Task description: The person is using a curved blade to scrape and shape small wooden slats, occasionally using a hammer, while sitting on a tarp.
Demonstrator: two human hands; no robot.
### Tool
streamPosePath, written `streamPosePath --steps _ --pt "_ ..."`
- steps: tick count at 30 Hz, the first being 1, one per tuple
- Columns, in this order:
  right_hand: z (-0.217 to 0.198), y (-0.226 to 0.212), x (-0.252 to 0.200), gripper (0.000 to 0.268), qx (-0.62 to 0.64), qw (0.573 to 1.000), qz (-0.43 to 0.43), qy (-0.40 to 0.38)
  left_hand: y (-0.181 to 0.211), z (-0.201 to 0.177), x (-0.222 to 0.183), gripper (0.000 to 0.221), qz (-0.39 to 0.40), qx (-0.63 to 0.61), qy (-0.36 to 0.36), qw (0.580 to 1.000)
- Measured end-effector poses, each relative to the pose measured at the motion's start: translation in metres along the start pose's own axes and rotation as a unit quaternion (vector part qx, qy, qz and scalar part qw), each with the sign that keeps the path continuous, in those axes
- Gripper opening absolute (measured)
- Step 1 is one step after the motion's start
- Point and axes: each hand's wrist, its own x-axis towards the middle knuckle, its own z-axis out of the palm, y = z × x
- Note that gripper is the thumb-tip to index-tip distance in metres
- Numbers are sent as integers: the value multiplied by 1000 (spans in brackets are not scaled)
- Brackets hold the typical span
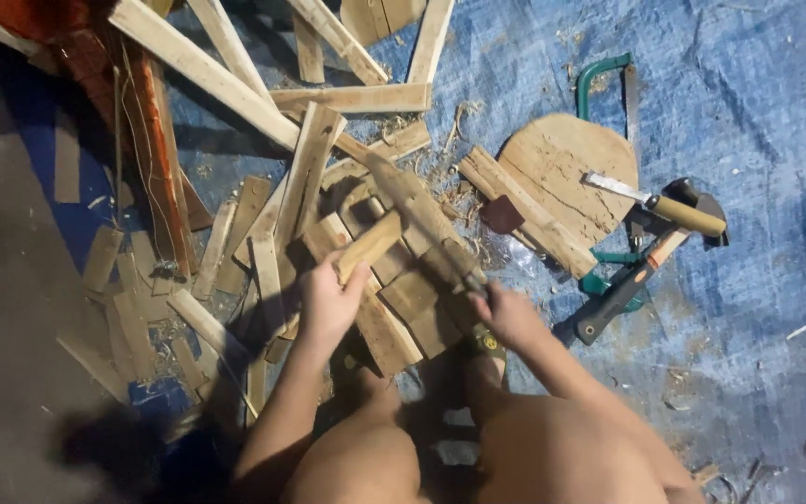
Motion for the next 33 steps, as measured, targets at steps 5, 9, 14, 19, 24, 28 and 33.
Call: streamPosePath --steps 5,9,14,19,24,28,33 --pt "9 15 2 53 -14 1000 -1 16 3 7 -3 23 -13 -39 -11 999" --pt "-8 2 9 61 -12 999 27 11 3 9 5 22 16 -5 13 1000" --pt "2 4 2 57 -9 1000 13 12 1 14 4 23 19 30 11 999" --pt "-1 -5 -2 61 20 999 22 19 15 12 6 30 -6 57 -14 998" --pt "-5 8 14 58 0 999 17 39 7 17 8 35 -13 69 -14 997" --pt "-10 -21 3 58 11 999 27 20 6 13 9 32 -8 69 -25 997" --pt "-6 7 17 53 3 999 29 36 10 14 3 34 29 79 -12 996"
